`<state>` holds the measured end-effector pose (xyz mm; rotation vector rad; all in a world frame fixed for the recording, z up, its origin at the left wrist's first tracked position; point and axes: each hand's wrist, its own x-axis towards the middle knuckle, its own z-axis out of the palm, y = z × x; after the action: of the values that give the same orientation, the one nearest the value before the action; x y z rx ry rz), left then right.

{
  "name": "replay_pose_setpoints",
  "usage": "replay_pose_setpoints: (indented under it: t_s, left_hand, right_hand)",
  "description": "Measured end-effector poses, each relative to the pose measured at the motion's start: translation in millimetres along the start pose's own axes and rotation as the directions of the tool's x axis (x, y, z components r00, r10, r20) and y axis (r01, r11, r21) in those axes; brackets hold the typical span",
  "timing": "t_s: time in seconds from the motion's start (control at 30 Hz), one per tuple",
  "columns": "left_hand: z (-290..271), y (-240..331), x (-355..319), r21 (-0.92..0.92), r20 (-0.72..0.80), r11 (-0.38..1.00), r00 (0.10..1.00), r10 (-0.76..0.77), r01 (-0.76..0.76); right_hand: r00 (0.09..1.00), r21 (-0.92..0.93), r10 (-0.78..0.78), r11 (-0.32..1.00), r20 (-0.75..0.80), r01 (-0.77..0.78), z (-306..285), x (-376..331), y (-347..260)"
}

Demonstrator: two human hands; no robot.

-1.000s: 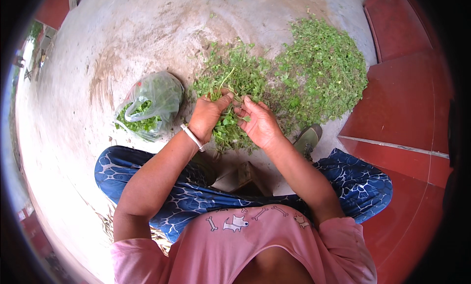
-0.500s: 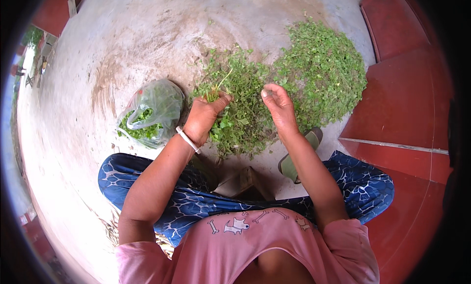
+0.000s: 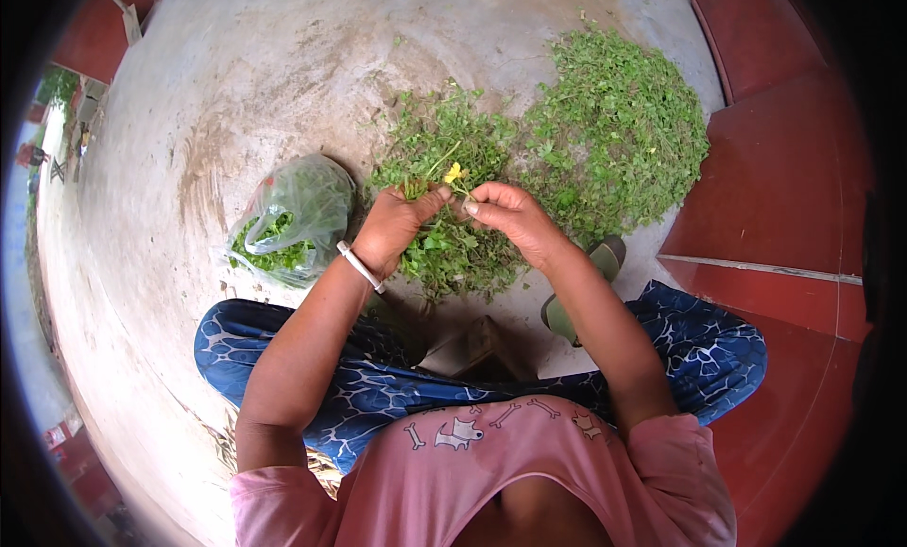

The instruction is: The person sits on the floor and repeatedly picks up leafy green stems, removes the leaves by hand, and places the leaves into a growing pile while discarding the stems. The person continues this process for the duration of the clip.

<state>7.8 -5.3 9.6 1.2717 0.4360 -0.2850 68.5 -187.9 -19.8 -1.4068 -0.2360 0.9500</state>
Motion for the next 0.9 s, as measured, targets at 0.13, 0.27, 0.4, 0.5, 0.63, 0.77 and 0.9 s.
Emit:
replay_pose_setpoints:
  t_s: [0.13,0.27,0.4,0.5,0.63,0.77,0.9]
  left_hand:
    - [-0.9,1.2,1.0,0.021,-0.058,0.999,0.997,-0.04,0.041]
    - [-3.8,0.8,4.1,0.056,-0.081,0.998,0.997,0.01,-0.006]
    - [-8.8,7.1,3.9,0.066,-0.069,0.997,0.997,0.039,-0.035]
    - [-5.1,17.5,0.3,0.109,-0.046,0.993,0.998,-0.031,0.036]
    - [-9.7,7.9,1.8,0.163,0.135,0.986,0.99,-0.035,0.013]
    - [-12.8,5.5,1.1,0.191,0.24,0.981,0.968,-0.077,0.031]
    - [-14.0,4.5,0.8,0.202,0.259,0.977,0.959,-0.115,0.063]
  right_hand:
    - [0.989,0.101,0.006,0.995,0.146,-0.021,-8.2,-0.8,6.9]
    - [0.974,-0.296,0.164,0.949,0.157,-0.112,-18.6,2.5,27.8]
    - [0.993,-0.971,0.093,0.235,0.068,0.044,-26.9,-7.6,41.6]
    - [1.0,-0.985,-0.017,0.173,-0.015,-0.012,-37.5,-15.0,42.0]
    - [0.986,-0.638,-0.132,0.769,-0.098,0.039,-33.0,-2.2,2.3]
    - [0.978,-0.3,-0.184,0.932,0.097,0.205,-14.4,-3.2,-25.9]
    - [0.968,-0.32,-0.167,0.921,0.189,0.222,-9.5,-5.1,-21.9]
